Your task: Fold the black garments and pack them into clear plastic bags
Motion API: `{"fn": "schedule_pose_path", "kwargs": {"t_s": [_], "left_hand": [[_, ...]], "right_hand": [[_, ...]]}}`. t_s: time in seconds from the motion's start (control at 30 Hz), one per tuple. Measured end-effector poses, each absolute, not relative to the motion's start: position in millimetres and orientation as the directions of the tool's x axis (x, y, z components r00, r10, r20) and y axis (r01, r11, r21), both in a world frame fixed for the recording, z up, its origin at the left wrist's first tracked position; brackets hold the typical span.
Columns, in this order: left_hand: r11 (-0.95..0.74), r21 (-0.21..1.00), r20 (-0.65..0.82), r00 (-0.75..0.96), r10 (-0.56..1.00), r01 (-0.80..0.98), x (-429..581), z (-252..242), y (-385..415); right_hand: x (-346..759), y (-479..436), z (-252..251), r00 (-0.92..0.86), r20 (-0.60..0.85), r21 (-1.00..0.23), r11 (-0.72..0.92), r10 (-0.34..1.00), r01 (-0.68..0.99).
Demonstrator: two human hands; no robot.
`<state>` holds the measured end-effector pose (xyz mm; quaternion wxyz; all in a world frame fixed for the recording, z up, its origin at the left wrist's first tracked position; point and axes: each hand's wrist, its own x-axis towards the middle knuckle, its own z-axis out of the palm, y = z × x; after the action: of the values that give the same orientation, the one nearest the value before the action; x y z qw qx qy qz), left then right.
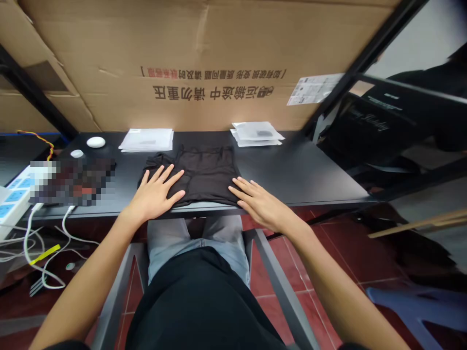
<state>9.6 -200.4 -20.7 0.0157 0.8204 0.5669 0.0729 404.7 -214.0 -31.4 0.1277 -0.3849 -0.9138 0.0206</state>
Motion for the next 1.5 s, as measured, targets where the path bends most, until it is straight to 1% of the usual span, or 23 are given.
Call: {"fn": "schedule_pose_path", "kwargs": {"t_s": [0.1,0.17,0.23,0.3,0.33,0.37,0.4,0.47,0.53,0.6,0.67,0.73,0.8,0.87,0.9,0.93,1.0,1.07,1.17,1.27,1.37,1.43,1.5], "left_hand": [[-0.354,0.087,0.053,0.351,0.935,0.931,6.1,-8.8,-199.9],[-0.37,0.065,0.04,0.368,0.929,0.927,12.2,2.4,-195.1],[-0.399,0.053,0.075,0.395,0.916,0.915,24.1,11.4,-186.2],[-0.413,0.057,0.12,0.404,0.907,0.909,38.1,15.0,-174.5],[-0.4,0.061,0.124,0.391,0.912,0.914,44.3,14.5,-168.2],[-0.374,0.066,0.108,0.366,0.924,0.925,49.3,12.6,-162.2],[-0.338,0.071,0.074,0.333,0.94,0.939,53.0,9.6,-156.7],[-0.262,0.085,-0.003,0.264,0.965,0.961,56.4,2.2,-148.5],[-0.216,0.103,-0.042,0.221,0.974,0.971,56.1,-4.0,-144.6],[-0.208,0.118,-0.042,0.214,0.976,0.971,53.6,-6.3,-144.6],[-0.214,0.125,-0.024,0.218,0.976,0.969,49.0,-4.5,-147.3],[-0.23,0.117,0.026,0.229,0.973,0.966,41.1,-1.0,-151.1],[-0.233,0.091,0.099,0.224,0.97,0.968,30.0,0.8,-154.6],[-0.188,0.068,0.129,0.179,0.975,0.98,17.7,-0.9,-156.4],[-0.155,0.065,0.115,0.147,0.982,0.986,12.1,-3.1,-156.5],[-0.123,0.067,0.087,0.117,0.989,0.99,7.4,-5.8,-156.1],[-0.092,0.078,0.023,0.09,0.996,0.993,1.1,-11.4,-154.6],[-0.095,0.086,0.0,0.096,0.995,0.992,-1.4,-15.3,-153.1],[-0.106,0.083,0.027,0.104,0.994,0.991,-0.8,-15.5,-153.4],[-0.115,0.08,0.077,0.108,0.991,0.99,1.4,-10.1,-156.4],[-0.135,0.087,0.171,0.118,0.978,0.987,6.4,-0.1,-160.1],[-0.162,0.11,0.262,0.128,0.956,0.981,13.8,8.9,-163.2],[-0.211,0.139,0.367,0.147,0.919,0.968,25.6,19.3,-167.6]], "right_hand": [[413.3,-225.4,-29.2,-0.711,0.213,-0.152,0.742,0.67,0.653],[415.9,-220.0,-20.3,-0.736,0.197,-0.215,0.761,0.648,0.613],[414.6,-200.5,-8.2,-0.729,0.22,-0.294,0.757,0.648,0.584],[406.8,-168.5,1.9,-0.661,0.291,-0.357,0.72,0.691,0.595],[400.3,-149.7,4.6,-0.617,0.314,-0.364,0.692,0.721,0.623],[392.4,-130.5,5.3,-0.588,0.306,-0.354,0.663,0.749,0.659],[383.5,-112.2,3.9,-0.553,0.283,-0.335,0.621,0.784,0.709],[365.8,-82.2,-4.1,-0.503,0.135,-0.284,0.52,0.854,0.806],[353.0,-64.1,-14.5,-0.453,0.014,-0.233,0.444,0.891,0.865],[349.3,-56.5,-21.3,-0.444,-0.029,-0.209,0.429,0.896,0.879],[356.5,-53.6,-20.5,-0.485,0.014,-0.213,0.476,0.875,0.853],[374.1,-49.5,-11.6,-0.501,0.136,-0.211,0.519,0.855,0.828],[400.3,-40.6,2.0,-0.445,0.276,-0.196,0.503,0.852,0.842],[430.6,-26.5,15.2,-0.339,0.349,-0.181,0.418,0.874,0.89],[445.4,-18.0,20.2,-0.288,0.364,-0.171,0.367,0.886,0.914],[458.8,-9.0,23.6,-0.224,0.358,-0.127,0.285,0.906,0.95],[479.3,8.4,25.5,-0.152,0.274,-0.034,0.168,0.95,0.985],[489.8,21.8,22.6,-0.144,0.205,0.033,0.14,0.968,0.99],[490.8,29.8,16.2,-0.144,0.21,0.055,0.136,0.967,0.989],[483.5,25.7,14.1,-0.092,0.271,0.051,0.081,0.958,0.995],[470.7,13.9,18.7,-0.046,0.34,0.041,0.034,0.939,0.999],[456.9,1.5,24.5,-0.055,0.397,0.037,0.044,0.916,0.998],[436.8,-15.8,30.3,-0.117,0.468,0.044,0.11,0.876,0.993]]}}
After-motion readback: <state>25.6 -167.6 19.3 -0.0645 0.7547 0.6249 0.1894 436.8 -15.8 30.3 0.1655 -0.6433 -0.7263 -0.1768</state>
